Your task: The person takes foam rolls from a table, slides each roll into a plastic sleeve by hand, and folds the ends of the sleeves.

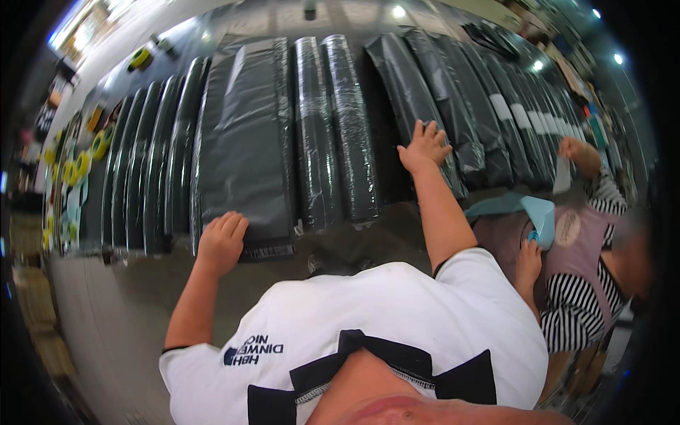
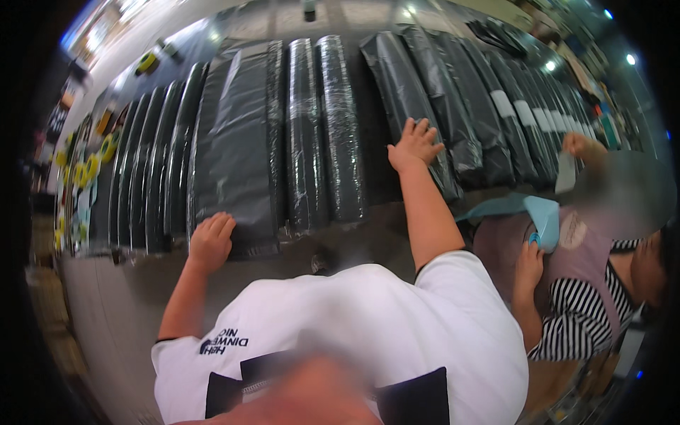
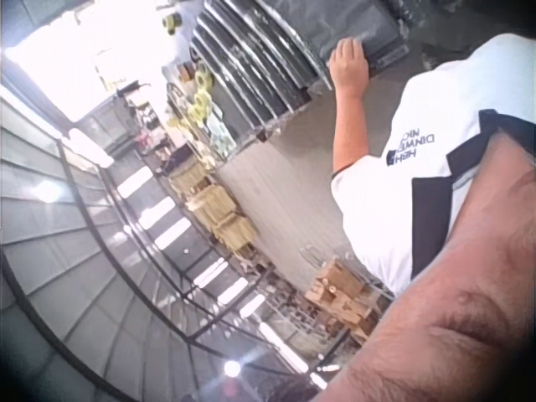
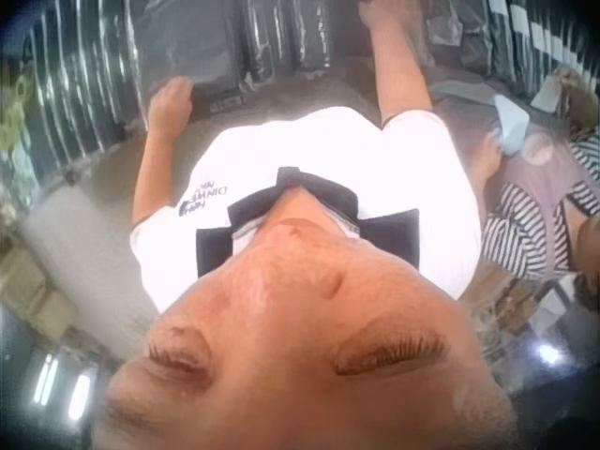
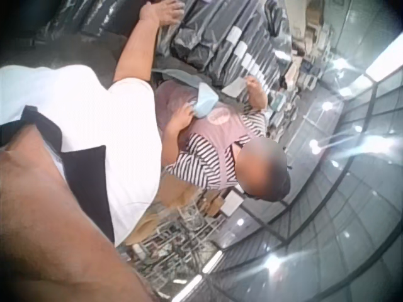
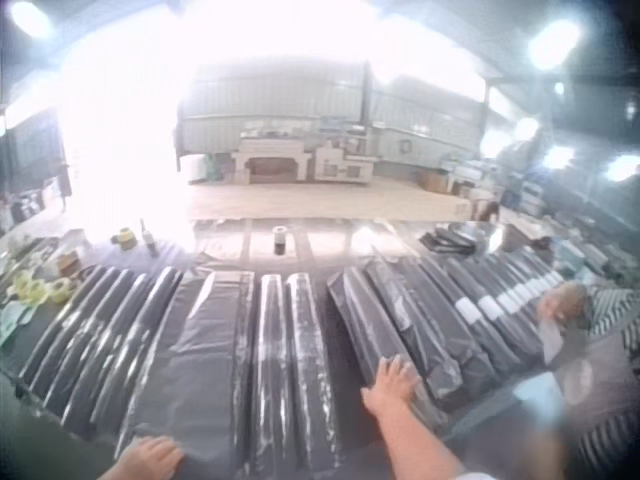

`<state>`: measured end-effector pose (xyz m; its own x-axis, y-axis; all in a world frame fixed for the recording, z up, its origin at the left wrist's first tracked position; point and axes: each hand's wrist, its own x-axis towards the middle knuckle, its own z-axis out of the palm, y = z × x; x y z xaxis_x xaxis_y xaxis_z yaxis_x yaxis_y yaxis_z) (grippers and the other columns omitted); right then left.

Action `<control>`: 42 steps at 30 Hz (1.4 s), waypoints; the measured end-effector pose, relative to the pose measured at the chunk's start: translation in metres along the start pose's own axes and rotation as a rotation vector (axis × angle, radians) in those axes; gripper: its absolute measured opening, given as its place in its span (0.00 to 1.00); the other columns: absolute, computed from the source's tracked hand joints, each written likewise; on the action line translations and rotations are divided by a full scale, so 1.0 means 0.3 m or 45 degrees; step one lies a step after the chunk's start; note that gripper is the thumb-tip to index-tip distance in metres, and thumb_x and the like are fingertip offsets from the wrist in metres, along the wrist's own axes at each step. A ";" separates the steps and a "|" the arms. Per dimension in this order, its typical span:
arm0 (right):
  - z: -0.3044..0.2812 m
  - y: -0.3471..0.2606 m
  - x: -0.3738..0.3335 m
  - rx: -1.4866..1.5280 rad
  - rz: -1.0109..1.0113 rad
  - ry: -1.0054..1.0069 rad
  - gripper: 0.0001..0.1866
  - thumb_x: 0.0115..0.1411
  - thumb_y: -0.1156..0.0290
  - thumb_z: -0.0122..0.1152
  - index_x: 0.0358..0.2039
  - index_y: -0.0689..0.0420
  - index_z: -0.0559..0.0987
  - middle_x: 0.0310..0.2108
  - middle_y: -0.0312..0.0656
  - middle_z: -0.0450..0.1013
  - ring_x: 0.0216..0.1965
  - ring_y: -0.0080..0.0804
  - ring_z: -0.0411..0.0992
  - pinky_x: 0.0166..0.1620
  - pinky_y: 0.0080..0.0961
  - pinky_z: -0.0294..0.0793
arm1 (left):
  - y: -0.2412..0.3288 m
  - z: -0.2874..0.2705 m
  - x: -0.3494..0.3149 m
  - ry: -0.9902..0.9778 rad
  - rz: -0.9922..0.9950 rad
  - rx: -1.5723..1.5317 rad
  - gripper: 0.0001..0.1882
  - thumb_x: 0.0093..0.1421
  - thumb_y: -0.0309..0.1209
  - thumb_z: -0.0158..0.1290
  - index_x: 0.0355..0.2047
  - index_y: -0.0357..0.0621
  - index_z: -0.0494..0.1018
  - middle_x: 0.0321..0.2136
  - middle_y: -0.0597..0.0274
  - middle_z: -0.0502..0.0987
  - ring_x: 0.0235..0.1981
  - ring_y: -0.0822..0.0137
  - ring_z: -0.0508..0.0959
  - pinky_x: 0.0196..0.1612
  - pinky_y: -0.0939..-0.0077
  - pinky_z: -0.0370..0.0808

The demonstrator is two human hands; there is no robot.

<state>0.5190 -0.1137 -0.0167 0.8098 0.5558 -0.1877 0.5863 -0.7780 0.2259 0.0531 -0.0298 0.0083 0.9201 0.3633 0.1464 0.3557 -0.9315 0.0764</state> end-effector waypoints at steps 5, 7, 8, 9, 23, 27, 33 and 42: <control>0.032 -0.004 0.169 0.151 0.116 0.046 0.39 0.60 0.53 0.59 0.69 0.33 0.53 0.66 0.37 0.53 0.64 0.47 0.55 0.57 0.48 0.64 | -0.007 -0.074 0.034 -0.096 0.097 -0.056 0.26 0.44 0.24 0.52 0.48 0.39 0.71 0.50 0.53 0.74 0.55 0.52 0.71 0.57 0.56 0.67; -0.110 0.031 0.140 0.170 0.096 -0.040 0.41 0.58 0.50 0.61 0.69 0.35 0.53 0.65 0.38 0.56 0.61 0.47 0.58 0.57 0.46 0.64 | -0.019 -0.079 0.011 -0.139 0.042 -0.139 0.26 0.44 0.24 0.51 0.49 0.39 0.71 0.52 0.54 0.73 0.57 0.51 0.70 0.61 0.55 0.64; -0.142 0.046 0.138 0.182 0.079 -0.099 0.43 0.57 0.49 0.62 0.69 0.36 0.53 0.65 0.39 0.57 0.60 0.47 0.60 0.57 0.46 0.64 | -0.023 -0.084 0.014 -0.150 0.021 -0.178 0.26 0.44 0.24 0.51 0.48 0.39 0.71 0.52 0.54 0.73 0.57 0.51 0.70 0.61 0.55 0.64; -0.116 0.069 0.140 0.211 0.086 -0.104 0.46 0.54 0.47 0.63 0.70 0.37 0.52 0.64 0.40 0.59 0.61 0.48 0.60 0.58 0.46 0.64 | -0.030 -0.087 0.010 -0.151 0.004 -0.214 0.26 0.44 0.24 0.51 0.48 0.39 0.72 0.52 0.54 0.73 0.58 0.51 0.70 0.61 0.55 0.64; -0.076 0.003 -0.010 0.214 -0.043 0.132 0.57 0.50 0.42 0.66 0.71 0.48 0.45 0.66 0.46 0.54 0.65 0.46 0.54 0.63 0.50 0.57 | -0.030 -0.083 -0.017 -0.170 0.052 -0.226 0.28 0.41 0.25 0.55 0.48 0.37 0.72 0.55 0.53 0.70 0.59 0.51 0.68 0.58 0.57 0.67; 0.038 -0.144 -0.226 0.774 -0.329 0.040 0.56 0.53 0.38 0.62 0.71 0.52 0.45 0.68 0.52 0.50 0.67 0.52 0.51 0.66 0.42 0.54 | -0.045 -0.027 -0.057 -0.104 0.123 -0.110 0.28 0.43 0.25 0.54 0.48 0.36 0.71 0.54 0.51 0.71 0.58 0.51 0.69 0.56 0.58 0.69; 0.217 -0.249 -0.099 1.435 -0.144 -0.233 0.66 0.42 0.57 0.80 0.70 0.60 0.42 0.59 0.56 0.63 0.59 0.47 0.65 0.58 0.40 0.69 | -0.051 -0.028 -0.127 0.004 0.218 0.001 0.26 0.45 0.27 0.55 0.48 0.36 0.70 0.53 0.51 0.71 0.56 0.51 0.70 0.55 0.60 0.69; -0.077 -0.026 -0.370 2.281 -0.396 -1.083 0.27 0.54 0.64 0.62 0.52 0.62 0.69 0.36 0.47 0.77 0.31 0.37 0.79 0.37 0.34 0.82 | -0.042 -0.003 -0.218 0.096 0.069 -0.023 0.24 0.47 0.24 0.51 0.48 0.37 0.72 0.51 0.54 0.71 0.53 0.54 0.71 0.56 0.59 0.67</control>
<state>0.4249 -0.1626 0.0244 0.1738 0.8678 -0.4655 -0.4383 -0.3551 -0.8257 -0.0117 -0.0419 -0.0014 0.9228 0.3132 0.2246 0.3019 -0.9496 0.0839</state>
